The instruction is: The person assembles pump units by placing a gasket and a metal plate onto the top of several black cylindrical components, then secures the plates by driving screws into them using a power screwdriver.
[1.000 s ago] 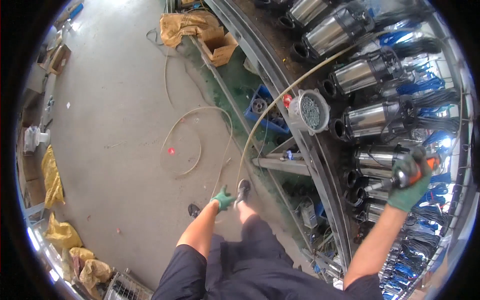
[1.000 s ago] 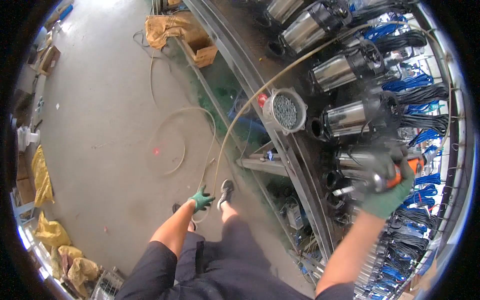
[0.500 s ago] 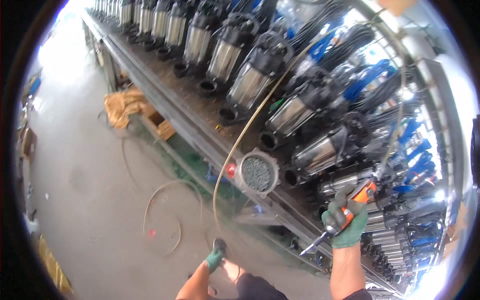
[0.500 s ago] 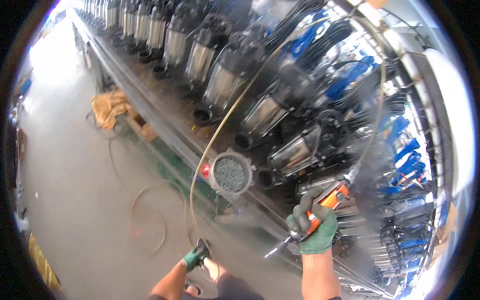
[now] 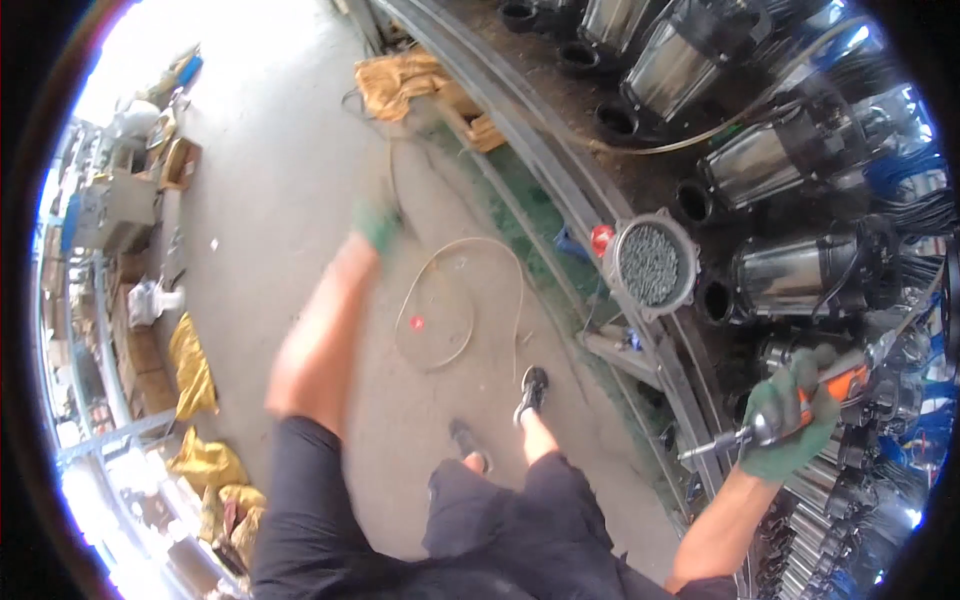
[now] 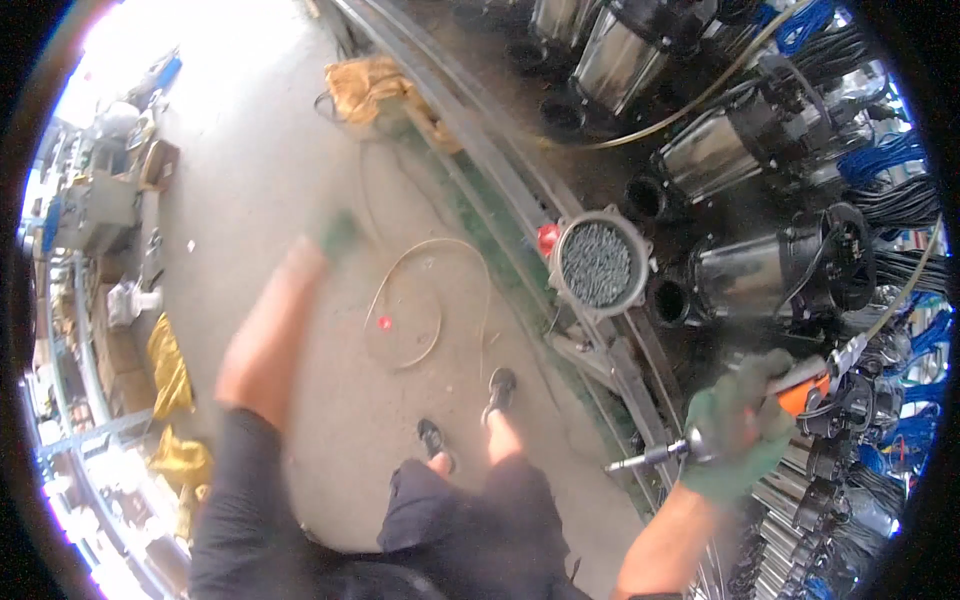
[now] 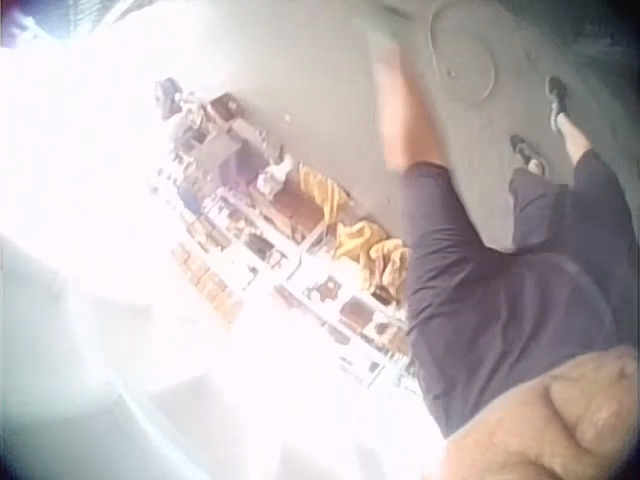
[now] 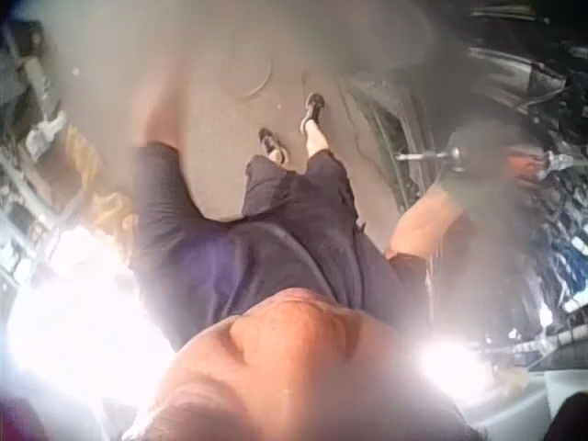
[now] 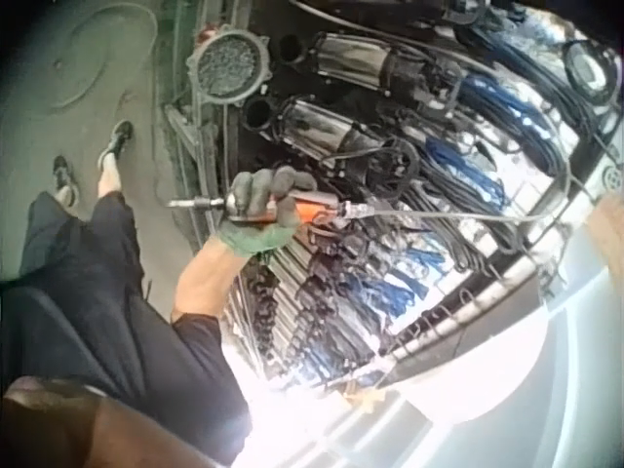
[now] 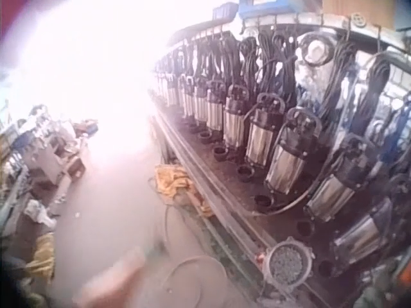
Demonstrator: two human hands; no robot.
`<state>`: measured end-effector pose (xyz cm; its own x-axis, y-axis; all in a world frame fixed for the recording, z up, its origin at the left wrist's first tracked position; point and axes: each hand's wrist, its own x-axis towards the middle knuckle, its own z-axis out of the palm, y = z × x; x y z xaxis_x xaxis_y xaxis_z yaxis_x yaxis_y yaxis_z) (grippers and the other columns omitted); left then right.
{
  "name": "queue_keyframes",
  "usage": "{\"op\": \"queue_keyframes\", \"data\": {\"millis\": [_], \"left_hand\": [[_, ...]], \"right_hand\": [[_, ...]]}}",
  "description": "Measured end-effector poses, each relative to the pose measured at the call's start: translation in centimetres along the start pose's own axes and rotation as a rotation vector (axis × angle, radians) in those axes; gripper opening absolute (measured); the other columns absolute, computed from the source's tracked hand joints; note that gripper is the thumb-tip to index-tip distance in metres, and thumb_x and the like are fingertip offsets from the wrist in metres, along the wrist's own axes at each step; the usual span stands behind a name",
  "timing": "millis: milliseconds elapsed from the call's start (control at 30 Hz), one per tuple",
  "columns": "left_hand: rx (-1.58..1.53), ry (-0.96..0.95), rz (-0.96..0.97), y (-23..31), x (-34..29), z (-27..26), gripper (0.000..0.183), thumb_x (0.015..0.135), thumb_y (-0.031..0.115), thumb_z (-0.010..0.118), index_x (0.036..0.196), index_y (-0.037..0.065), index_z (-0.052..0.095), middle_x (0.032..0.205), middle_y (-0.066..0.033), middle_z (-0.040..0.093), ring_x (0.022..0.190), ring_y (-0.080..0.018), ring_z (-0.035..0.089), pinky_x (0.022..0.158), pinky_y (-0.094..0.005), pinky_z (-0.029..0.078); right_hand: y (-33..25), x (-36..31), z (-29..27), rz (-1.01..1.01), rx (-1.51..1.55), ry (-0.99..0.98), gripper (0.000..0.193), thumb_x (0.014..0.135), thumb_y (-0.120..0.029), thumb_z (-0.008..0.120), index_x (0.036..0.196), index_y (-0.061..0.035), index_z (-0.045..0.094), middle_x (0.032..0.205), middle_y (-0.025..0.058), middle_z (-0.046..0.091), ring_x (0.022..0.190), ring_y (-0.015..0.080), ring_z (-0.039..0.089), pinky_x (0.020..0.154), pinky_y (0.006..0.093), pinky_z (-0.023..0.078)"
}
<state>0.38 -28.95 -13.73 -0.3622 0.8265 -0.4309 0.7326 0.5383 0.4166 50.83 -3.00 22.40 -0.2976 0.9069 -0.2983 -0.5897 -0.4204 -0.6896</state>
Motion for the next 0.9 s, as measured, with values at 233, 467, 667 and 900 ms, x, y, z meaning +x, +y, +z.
{"op": "queue_keyframes", "data": {"millis": [233, 467, 667, 900], "left_hand": [[0.259, 1.161, 0.068, 0.6, -5.8, -39.8, 0.055, 0.085, 0.028, 0.078, 0.135, 0.011, 0.063, 0.126, -0.0157, 0.067, 0.11, -0.0284, 0.069, 0.094, -0.0411, 0.056], [0.182, 1.041, 0.257, -4.5, 5.4, -27.2, 0.07, 0.087, 0.023, 0.079, 0.15, 0.012, 0.051, 0.144, -0.0156, 0.059, 0.116, -0.0274, 0.066, 0.097, -0.0411, 0.054], [-0.545, 0.604, -0.152, -7.3, 2.4, 3.8, 0.085, 0.088, 0.008, 0.07, 0.161, 0.016, 0.028, 0.162, -0.0241, 0.031, 0.131, -0.0385, 0.057, 0.11, -0.0435, 0.048], [-0.718, -0.091, -0.512, -9.7, -4.8, 41.9, 0.028, 0.089, 0.012, 0.067, 0.116, 0.014, 0.071, 0.101, -0.0165, 0.075, 0.09, -0.0309, 0.074, 0.082, -0.0398, 0.057]], "right_hand": [[-0.3, -1.4, 4.3, 0.1, 0.112, -0.419, 0.018, 0.095, -0.028, 0.067, 0.094, -0.0103, 0.062, 0.067, -0.0039, 0.042, 0.053, 0.0084, 0.04, 0.047, 0.0274, 0.029], [0.6, -0.1, -3.5, 0.13, -0.186, -0.145, 0.04, 0.097, -0.038, 0.066, 0.119, -0.0058, 0.065, 0.089, 0.0063, 0.052, 0.075, 0.0189, 0.047, 0.066, 0.0366, 0.035], [0.2, 0.2, -8.1, -0.225, -0.959, 0.265, 0.055, 0.097, -0.037, 0.061, 0.133, 0.0047, 0.059, 0.123, 0.024, 0.063, 0.113, 0.0361, 0.06, 0.098, 0.0547, 0.047], [5.4, 6.6, -10.3, -0.104, -0.793, 0.141, 0.035, 0.087, -0.021, 0.066, 0.117, -0.0038, 0.062, 0.082, 0.0063, 0.061, 0.054, 0.016, 0.049, 0.048, 0.0296, 0.039]]}}
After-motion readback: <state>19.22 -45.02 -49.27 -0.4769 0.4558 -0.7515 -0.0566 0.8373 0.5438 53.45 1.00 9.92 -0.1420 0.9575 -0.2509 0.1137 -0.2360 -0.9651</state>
